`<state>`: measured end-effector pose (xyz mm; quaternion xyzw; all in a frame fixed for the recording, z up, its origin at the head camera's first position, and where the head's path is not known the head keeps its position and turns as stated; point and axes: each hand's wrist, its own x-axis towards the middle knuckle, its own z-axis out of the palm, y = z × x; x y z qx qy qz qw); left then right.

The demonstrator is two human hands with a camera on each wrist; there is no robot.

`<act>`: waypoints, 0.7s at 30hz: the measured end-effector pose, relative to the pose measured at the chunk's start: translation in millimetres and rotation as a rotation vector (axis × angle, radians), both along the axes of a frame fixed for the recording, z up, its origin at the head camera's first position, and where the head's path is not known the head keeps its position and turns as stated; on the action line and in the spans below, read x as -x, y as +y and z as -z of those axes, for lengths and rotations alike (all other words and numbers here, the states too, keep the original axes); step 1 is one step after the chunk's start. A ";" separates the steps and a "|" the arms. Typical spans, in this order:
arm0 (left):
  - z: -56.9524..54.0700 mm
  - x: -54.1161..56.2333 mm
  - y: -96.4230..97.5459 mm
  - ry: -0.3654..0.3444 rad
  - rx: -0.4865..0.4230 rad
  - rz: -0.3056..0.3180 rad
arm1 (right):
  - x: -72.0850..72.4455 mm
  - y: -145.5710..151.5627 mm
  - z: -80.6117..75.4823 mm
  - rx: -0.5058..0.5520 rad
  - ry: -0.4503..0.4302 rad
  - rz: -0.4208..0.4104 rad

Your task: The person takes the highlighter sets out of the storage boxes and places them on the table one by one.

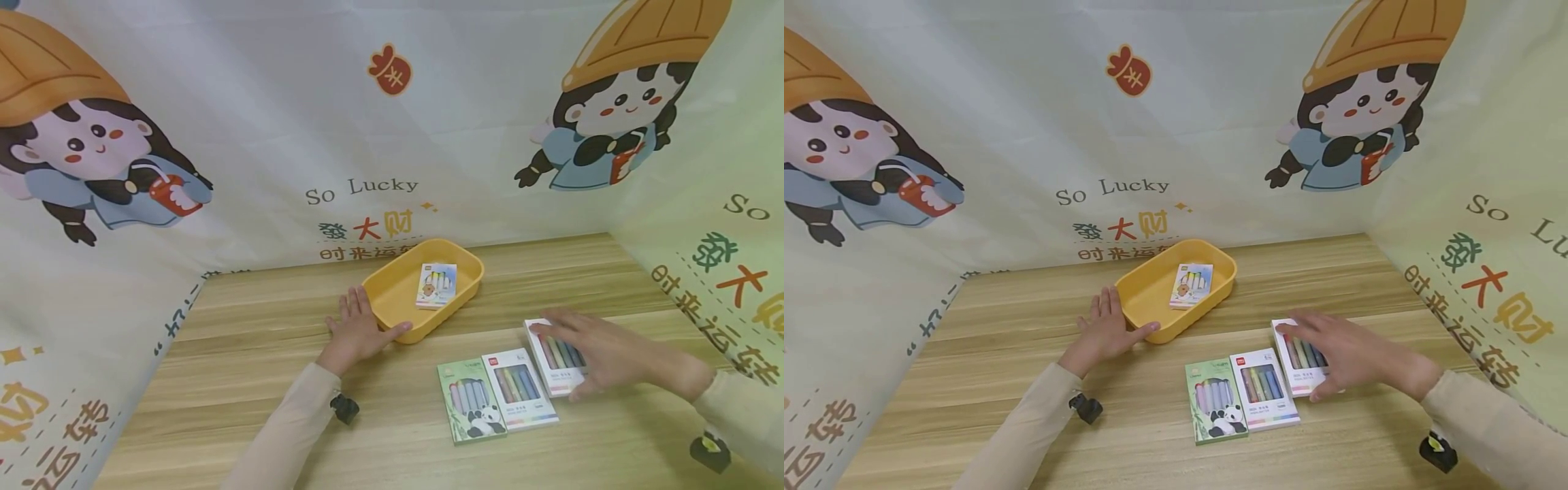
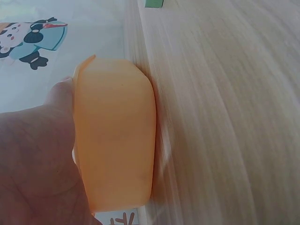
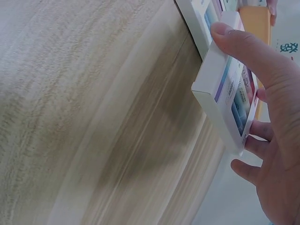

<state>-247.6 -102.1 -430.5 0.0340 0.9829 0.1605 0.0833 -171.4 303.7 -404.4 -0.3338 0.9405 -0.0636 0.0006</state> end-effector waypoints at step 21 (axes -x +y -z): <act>0.7 -0.4 -1.0 0.007 0.002 0.004 | -7.4 3.2 14.1 0.026 -0.005 -0.031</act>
